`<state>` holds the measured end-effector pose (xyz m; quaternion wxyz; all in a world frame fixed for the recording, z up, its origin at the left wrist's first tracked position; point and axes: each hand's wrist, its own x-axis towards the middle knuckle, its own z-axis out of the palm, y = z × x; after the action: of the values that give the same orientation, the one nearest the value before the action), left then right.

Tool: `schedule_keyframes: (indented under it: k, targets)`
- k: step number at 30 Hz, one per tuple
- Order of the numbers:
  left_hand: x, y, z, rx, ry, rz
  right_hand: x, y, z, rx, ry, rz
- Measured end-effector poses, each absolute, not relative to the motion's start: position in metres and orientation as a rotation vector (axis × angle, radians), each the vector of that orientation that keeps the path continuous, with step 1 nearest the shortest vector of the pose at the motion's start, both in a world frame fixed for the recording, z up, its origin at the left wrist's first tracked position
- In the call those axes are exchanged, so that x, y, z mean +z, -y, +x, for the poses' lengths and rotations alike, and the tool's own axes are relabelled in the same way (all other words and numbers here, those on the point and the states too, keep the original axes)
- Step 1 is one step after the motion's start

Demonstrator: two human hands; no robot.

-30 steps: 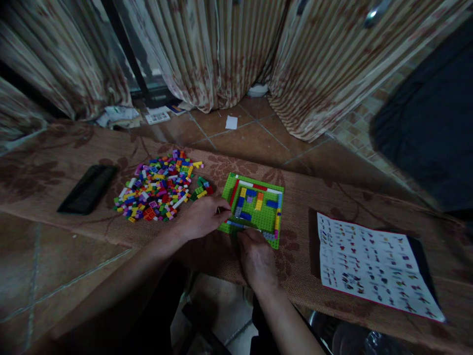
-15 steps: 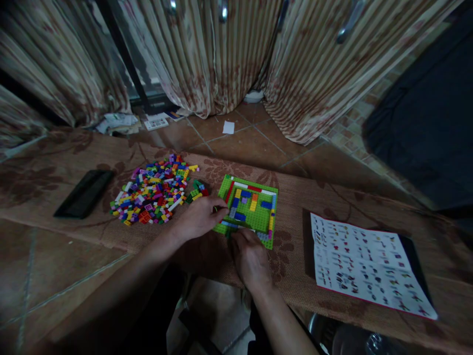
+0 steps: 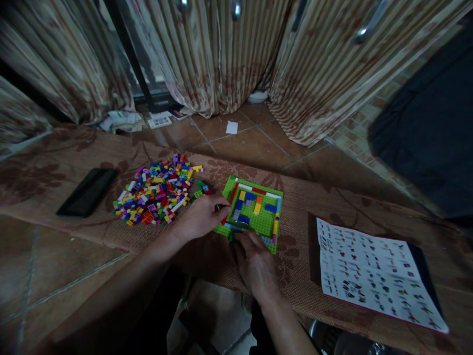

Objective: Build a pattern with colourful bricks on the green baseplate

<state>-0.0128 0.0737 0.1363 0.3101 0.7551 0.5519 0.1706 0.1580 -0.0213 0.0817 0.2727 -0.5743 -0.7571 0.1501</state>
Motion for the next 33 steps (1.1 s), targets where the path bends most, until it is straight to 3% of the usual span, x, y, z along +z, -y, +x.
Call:
schedule_keyframes:
  k: [20, 33]
  targets:
    - [0.135, -0.075, -0.016, 0.485, -1.450, 1.986, 0.064, 0.021, 0.152, 0.233, 2.135, -1.542]
    - [0.140, -0.074, -0.021, 0.343, -1.358, 2.060, 0.098, 0.015, 0.177, 0.183, 1.779, -1.609]
